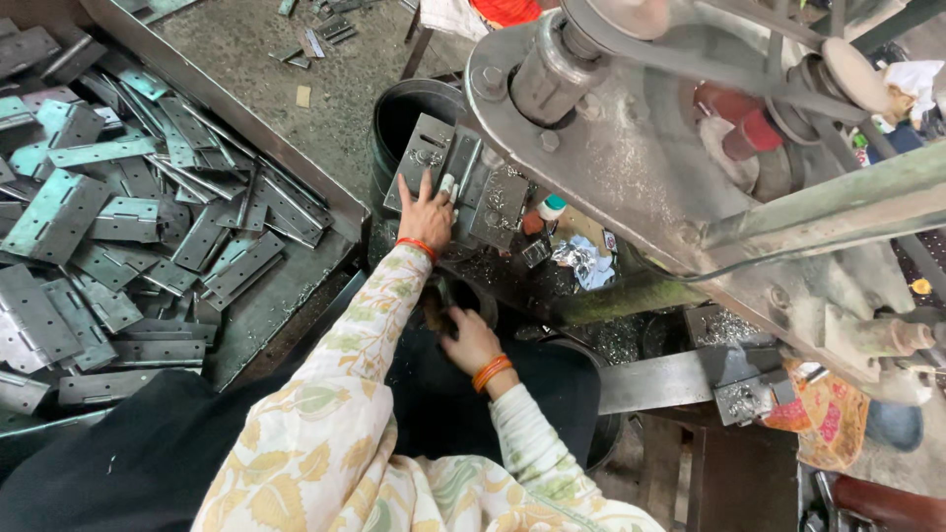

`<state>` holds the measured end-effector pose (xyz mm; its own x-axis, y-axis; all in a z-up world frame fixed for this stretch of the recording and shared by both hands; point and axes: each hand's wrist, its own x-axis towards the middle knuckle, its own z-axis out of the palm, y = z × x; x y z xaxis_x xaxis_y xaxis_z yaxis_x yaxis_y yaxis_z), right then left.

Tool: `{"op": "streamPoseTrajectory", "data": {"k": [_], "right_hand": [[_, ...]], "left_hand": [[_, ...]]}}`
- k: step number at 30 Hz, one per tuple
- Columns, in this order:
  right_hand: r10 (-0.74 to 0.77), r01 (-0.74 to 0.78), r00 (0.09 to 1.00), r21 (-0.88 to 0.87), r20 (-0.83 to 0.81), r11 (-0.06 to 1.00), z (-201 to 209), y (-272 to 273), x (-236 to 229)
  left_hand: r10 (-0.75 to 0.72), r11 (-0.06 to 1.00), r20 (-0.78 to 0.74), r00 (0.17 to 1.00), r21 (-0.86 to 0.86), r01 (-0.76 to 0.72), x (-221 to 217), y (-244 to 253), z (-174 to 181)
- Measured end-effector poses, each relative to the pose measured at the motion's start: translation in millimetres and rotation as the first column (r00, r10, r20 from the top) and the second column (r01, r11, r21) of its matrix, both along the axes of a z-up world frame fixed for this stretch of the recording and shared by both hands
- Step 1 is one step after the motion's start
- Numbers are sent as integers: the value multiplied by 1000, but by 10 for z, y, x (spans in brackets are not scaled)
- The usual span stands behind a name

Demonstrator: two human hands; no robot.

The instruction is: The person operates a manual press machine to shape metal pieces. They repeatedly place metal blanks into the press, activate the machine, and remove the finished pieces, placing them into a collection bin.

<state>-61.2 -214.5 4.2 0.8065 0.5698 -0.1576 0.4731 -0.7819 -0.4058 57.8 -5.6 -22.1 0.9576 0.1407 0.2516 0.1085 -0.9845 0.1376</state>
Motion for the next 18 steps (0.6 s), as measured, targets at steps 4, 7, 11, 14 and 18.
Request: {"op": "streamPoseTrajectory", "data": {"k": [4, 7, 11, 14, 18], "right_hand": [[28, -29, 999, -84, -19, 996, 156, 55, 177], [-46, 42, 997, -70, -55, 997, -12, 40, -34], [-100, 99, 995, 192, 0, 976, -495, -105, -482], [-70, 54, 995, 202, 72, 978, -730, -156, -464], [-79, 73, 997, 179, 27, 981, -753, -90, -397]], "left_hand": [[23, 1000, -80, 997, 7, -22, 224, 15, 99], [39, 999, -51, 998, 1, -39, 359, 57, 117], [31, 999, -21, 999, 21, -31, 385, 54, 3], [56, 996, 60, 997, 60, -59, 401, 89, -1], [34, 999, 16, 999, 16, -35, 391, 97, 130]]}}
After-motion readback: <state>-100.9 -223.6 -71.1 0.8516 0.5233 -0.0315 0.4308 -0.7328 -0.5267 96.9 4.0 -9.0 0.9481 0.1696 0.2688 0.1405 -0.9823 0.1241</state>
